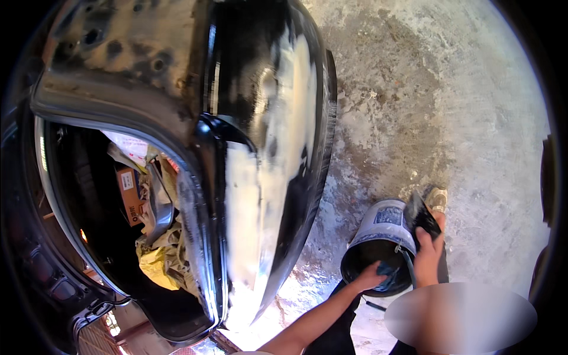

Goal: The person applies a thick white body filler to a black car bumper using a putty knife. They spread the material across the surface, smoothing it out with the tool and their hand, and occasionally wipe the tool with a cloth.

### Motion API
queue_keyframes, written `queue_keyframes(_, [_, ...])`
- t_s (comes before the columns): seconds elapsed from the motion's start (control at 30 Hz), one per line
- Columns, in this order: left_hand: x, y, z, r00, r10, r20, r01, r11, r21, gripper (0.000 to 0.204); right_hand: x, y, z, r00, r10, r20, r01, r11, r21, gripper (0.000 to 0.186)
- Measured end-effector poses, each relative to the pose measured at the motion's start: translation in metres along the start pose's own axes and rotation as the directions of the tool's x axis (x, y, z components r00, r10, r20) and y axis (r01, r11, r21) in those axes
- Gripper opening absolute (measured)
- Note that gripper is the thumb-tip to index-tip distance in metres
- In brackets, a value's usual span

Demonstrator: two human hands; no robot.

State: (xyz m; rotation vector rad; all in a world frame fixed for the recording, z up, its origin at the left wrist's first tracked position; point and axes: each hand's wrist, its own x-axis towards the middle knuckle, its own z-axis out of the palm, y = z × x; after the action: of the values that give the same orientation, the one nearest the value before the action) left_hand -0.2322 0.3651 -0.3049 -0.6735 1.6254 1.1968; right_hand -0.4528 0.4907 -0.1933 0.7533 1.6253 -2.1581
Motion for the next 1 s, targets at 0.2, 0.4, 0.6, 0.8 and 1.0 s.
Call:
queue_keyframes(0.2, [-0.169, 0.114, -0.131, 0.987, 0.141, -0.079, -0.16, 0.929, -0.333, 0.066, -0.003, -0.047, 0.082, 0.962, -0.037, 0.269, 0.025, 0.999, 0.048, 0.069])
queue_keyframes(0.4, [-0.302, 0.257, -0.224, 0.856, 0.415, -0.309, -0.515, 0.741, -0.431, 0.058, 0.025, -0.08, 0.189, 0.777, -0.38, 0.501, 0.562, 0.778, -0.28, 0.078])
queue_keyframes(0.6, [-0.345, 0.375, -0.276, 0.665, 0.469, -0.582, -0.673, 0.714, -0.193, 0.064, -0.017, -0.15, 0.24, 0.741, -0.378, 0.555, 0.67, 0.472, -0.573, 0.083])
queue_keyframes(0.8, [-0.33, 0.429, -0.326, 0.429, 0.637, -0.64, -0.731, 0.661, 0.168, 0.056, 0.022, -0.186, 0.268, 0.766, -0.524, 0.372, 0.602, 0.384, -0.7, 0.079])
queue_keyframes(1.0, [-0.311, 0.452, -0.351, 0.361, 0.776, -0.517, -0.754, 0.569, 0.327, 0.053, 0.019, -0.137, 0.279, 0.746, -0.596, 0.298, 0.582, 0.366, -0.726, 0.083])
